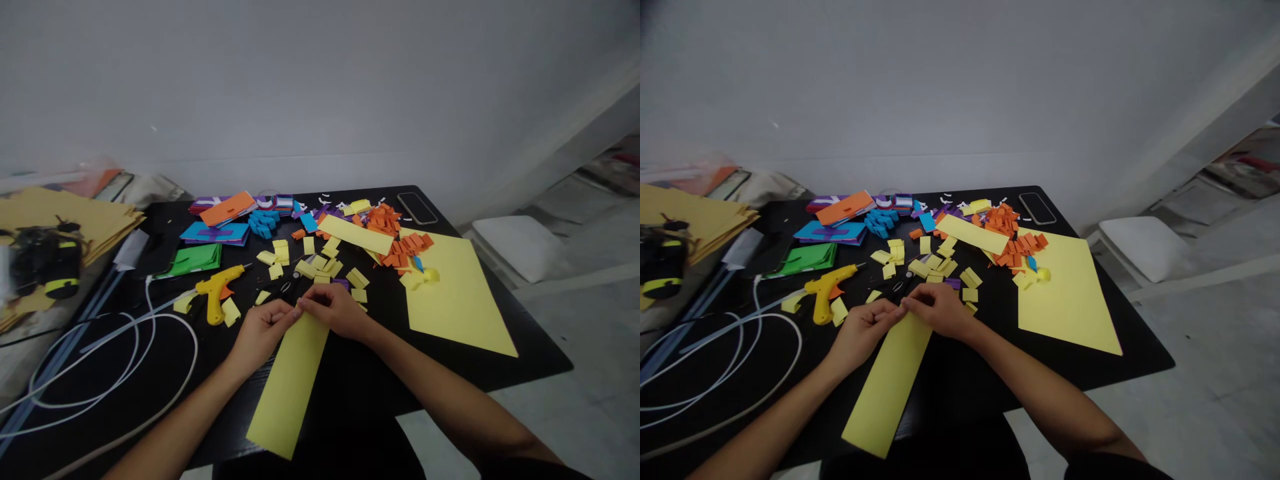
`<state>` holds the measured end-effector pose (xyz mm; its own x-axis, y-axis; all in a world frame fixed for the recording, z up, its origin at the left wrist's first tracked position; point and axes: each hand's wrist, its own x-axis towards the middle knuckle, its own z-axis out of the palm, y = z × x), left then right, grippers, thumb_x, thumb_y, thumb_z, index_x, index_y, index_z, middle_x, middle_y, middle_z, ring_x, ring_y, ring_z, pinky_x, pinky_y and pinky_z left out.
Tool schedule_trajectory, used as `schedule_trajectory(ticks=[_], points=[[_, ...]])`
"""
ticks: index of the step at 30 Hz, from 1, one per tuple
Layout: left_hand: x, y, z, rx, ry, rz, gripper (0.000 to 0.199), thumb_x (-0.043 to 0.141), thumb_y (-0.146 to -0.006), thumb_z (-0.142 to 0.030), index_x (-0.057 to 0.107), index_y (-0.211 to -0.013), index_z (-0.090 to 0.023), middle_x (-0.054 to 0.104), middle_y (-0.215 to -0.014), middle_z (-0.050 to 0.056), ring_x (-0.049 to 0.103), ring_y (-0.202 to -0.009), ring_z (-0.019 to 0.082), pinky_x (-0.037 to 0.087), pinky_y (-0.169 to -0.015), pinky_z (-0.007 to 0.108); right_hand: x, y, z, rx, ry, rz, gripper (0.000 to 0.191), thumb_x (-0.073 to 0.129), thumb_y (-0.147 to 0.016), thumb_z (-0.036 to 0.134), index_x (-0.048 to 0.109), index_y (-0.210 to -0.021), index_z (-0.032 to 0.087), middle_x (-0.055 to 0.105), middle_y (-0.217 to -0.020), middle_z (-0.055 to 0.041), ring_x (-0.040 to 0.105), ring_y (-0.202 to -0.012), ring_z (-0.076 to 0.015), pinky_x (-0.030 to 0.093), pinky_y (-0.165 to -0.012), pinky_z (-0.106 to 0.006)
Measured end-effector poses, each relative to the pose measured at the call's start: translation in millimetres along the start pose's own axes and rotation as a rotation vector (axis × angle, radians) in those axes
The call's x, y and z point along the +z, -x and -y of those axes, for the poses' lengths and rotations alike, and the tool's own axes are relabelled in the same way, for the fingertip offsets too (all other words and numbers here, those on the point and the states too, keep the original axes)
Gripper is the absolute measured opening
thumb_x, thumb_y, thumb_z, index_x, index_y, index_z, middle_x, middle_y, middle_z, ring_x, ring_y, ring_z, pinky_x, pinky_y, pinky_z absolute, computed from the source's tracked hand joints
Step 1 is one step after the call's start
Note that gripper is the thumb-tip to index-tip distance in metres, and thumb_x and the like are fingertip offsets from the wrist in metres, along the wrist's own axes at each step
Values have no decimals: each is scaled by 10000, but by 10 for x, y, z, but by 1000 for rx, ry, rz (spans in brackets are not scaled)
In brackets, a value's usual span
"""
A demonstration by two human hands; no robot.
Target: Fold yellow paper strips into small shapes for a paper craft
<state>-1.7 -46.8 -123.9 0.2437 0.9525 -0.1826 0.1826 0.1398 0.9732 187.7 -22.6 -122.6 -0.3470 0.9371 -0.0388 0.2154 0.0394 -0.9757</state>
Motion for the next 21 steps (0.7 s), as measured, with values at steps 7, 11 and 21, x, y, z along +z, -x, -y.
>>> schedule_trajectory(ticks=[7,11,21], points=[[-92,-21,-20,-61,-45,95,428,703,-830,-579,669,-719,-167,530,-532,-39,429,-481,102,299,-468,214,-346,-89,43,-41,13,-338,295,678,-845,444,728,-773,162,687,-720,-28,575,-644,-151,420,-591,-261],[-231,-76,-58,-6,-53,80,384,716,-834,-540,710,-748,-166,660,-633,6,558,-562,134,400,-533,229,-617,-165,-3,5,-94,-527,308,733,-779,477,734,-772,168,691,-718,-27,578,-649,-165,424,-592,-270],[-473,-181,-18,9,203,-315,373,792,-772,-528,683,-798,-172,668,-641,-13,566,-534,112,418,-510,198,-821,-44,74,207,-399,75,145,755,-679,274,712,-699,137,645,-623,-3,589,-559,-138,476,-556,-249]])
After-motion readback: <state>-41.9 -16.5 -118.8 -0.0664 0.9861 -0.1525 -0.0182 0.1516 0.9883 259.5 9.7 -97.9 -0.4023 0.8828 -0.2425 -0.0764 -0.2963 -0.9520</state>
